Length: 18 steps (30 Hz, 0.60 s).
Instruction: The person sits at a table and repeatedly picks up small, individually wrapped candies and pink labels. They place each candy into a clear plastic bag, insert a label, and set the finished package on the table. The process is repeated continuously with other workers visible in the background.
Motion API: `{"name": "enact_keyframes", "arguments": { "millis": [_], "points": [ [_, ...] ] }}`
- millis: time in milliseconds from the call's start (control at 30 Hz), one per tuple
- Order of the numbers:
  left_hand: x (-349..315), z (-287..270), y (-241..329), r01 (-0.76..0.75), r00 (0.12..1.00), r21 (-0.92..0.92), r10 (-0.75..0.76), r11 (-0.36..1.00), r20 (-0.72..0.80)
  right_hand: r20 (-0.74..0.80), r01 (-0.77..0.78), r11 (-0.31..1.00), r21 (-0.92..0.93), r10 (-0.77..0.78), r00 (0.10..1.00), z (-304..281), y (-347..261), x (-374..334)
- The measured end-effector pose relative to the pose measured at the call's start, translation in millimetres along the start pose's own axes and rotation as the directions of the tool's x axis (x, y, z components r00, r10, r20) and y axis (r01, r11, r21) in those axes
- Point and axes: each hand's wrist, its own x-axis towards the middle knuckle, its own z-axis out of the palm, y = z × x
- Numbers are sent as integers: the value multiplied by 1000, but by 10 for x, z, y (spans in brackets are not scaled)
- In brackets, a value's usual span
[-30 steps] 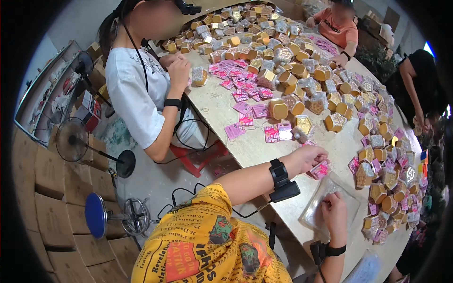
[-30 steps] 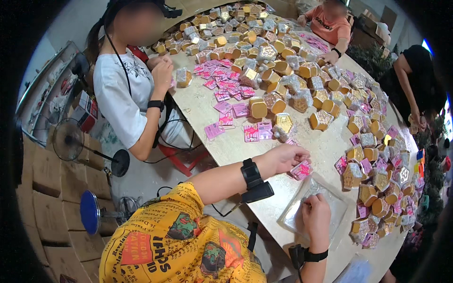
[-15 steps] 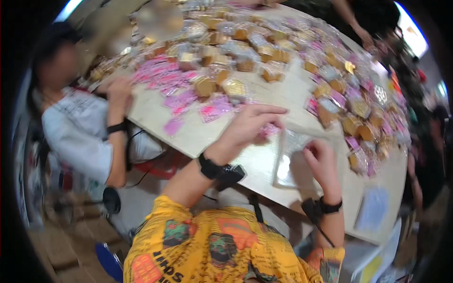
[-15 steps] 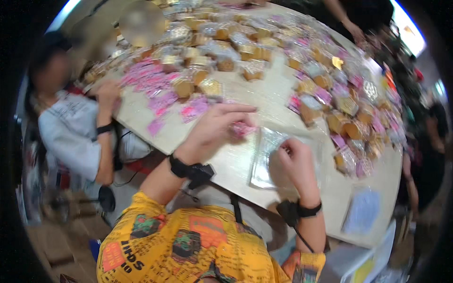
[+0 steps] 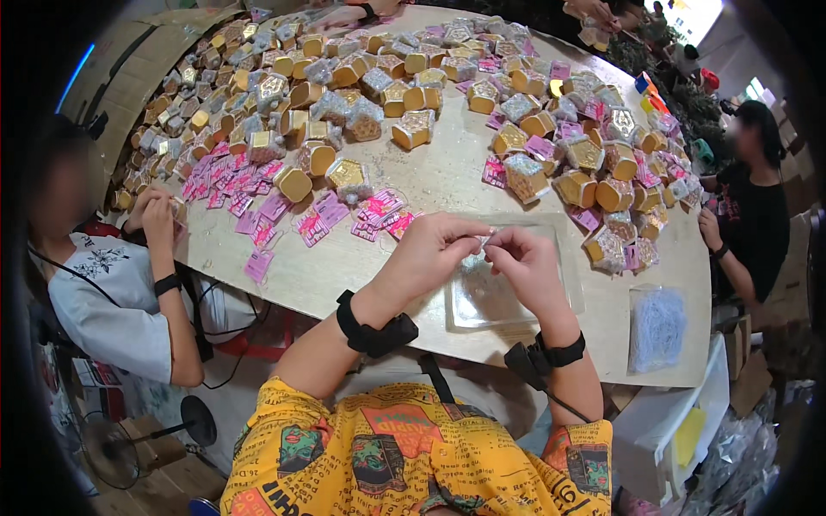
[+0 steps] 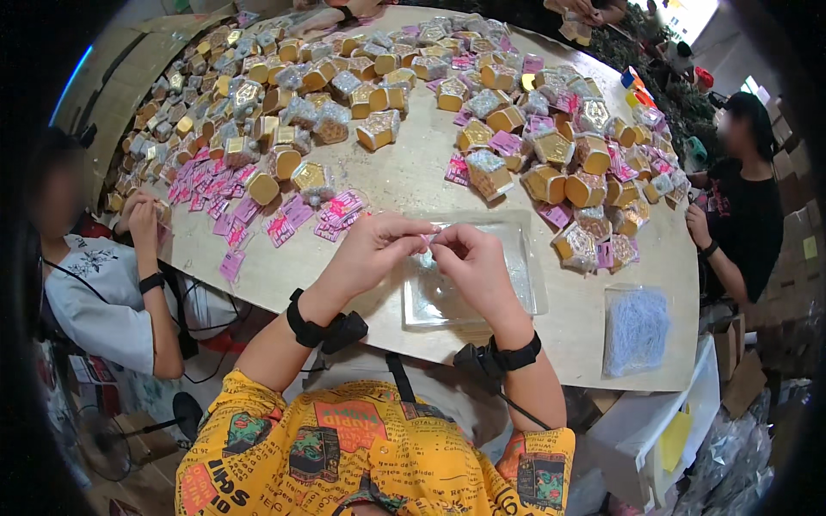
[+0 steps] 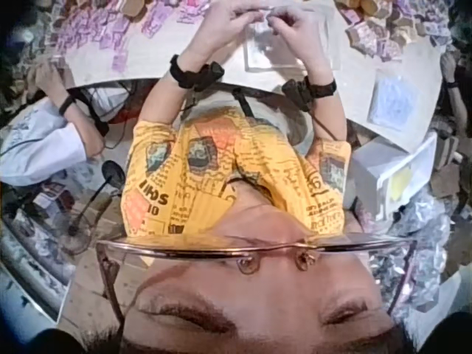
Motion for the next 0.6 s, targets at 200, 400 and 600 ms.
{"name": "enact_keyframes", "arguments": {
  "millis": [200, 400, 600],
  "points": [
    [21, -26, -36, 42, 998, 22, -41, 999, -37, 84, -90, 977, 192, 74, 994, -8, -52, 63],
    [45, -37, 36, -18, 996, 189, 34, 982, -85, 19, -39, 976, 213, 36, 999, -16, -43, 60],
    [0, -65, 233, -132, 979, 412, 183, 902, -88, -150, 152, 959, 239, -118, 982, 102, 27, 8]
  ]
}}
